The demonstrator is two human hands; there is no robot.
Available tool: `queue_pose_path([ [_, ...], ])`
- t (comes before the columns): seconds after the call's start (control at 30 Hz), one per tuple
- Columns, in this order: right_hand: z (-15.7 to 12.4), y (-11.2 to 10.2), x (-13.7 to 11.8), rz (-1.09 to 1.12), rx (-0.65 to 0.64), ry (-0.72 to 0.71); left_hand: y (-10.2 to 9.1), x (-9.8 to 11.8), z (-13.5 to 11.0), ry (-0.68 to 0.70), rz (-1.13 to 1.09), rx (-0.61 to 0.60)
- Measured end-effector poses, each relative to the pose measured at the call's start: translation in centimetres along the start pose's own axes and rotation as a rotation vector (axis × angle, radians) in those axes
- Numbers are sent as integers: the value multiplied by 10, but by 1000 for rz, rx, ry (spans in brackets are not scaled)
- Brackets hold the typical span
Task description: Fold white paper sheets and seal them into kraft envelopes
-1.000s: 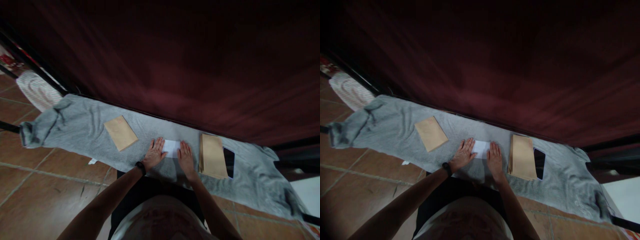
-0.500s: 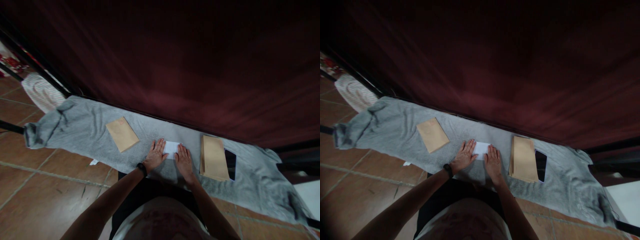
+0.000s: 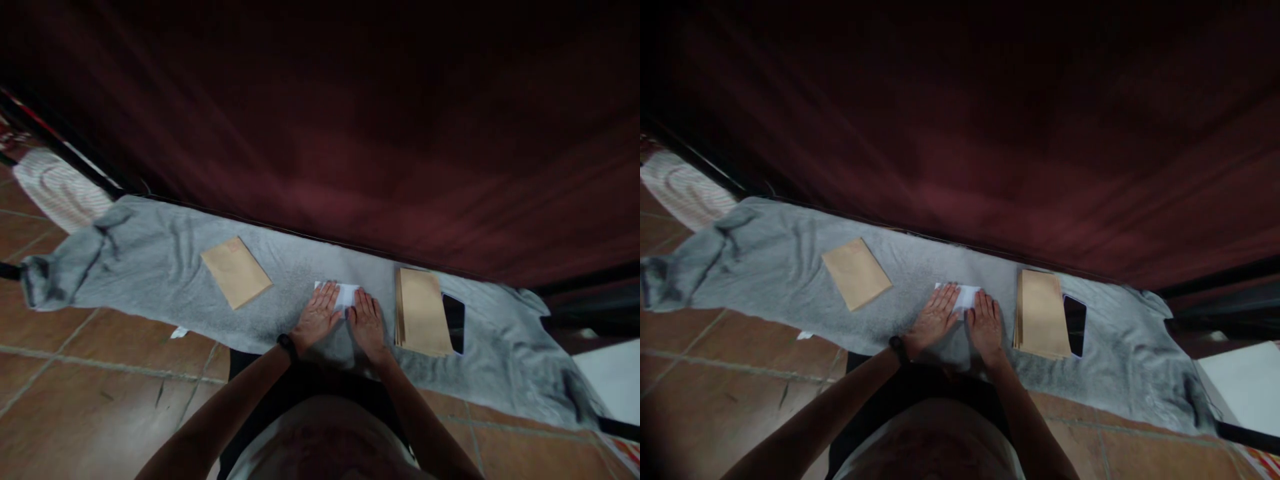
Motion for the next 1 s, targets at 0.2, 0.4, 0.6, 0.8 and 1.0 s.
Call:
queue_pose_path([
  [0.2, 0, 0, -1, 1, -39, 5, 18, 32, 9, 24, -76, -41],
  [0.4, 1, -2, -2, 2, -6, 8, 16, 16, 6, -30, -34, -17],
  [0.6, 0, -4, -1, 24, 6, 46, 8, -6, -2, -94, 14, -13],
  [0.8, -6, -6, 4, 19, -20, 66, 6, -17, -6, -156, 28, -3],
  [1.0, -8, -7, 7, 1, -17, 77, 7, -28, -11, -196, 30, 41],
])
Point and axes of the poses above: each hand's wrist, its own z-axis towards the middle knuckle, its own y-axis out of the palm, x = y × z, the point moved 1 cm from there along z, towards the middle knuckle, and after that the axes turned 13 degrees about -y, right-handed, at the moved point
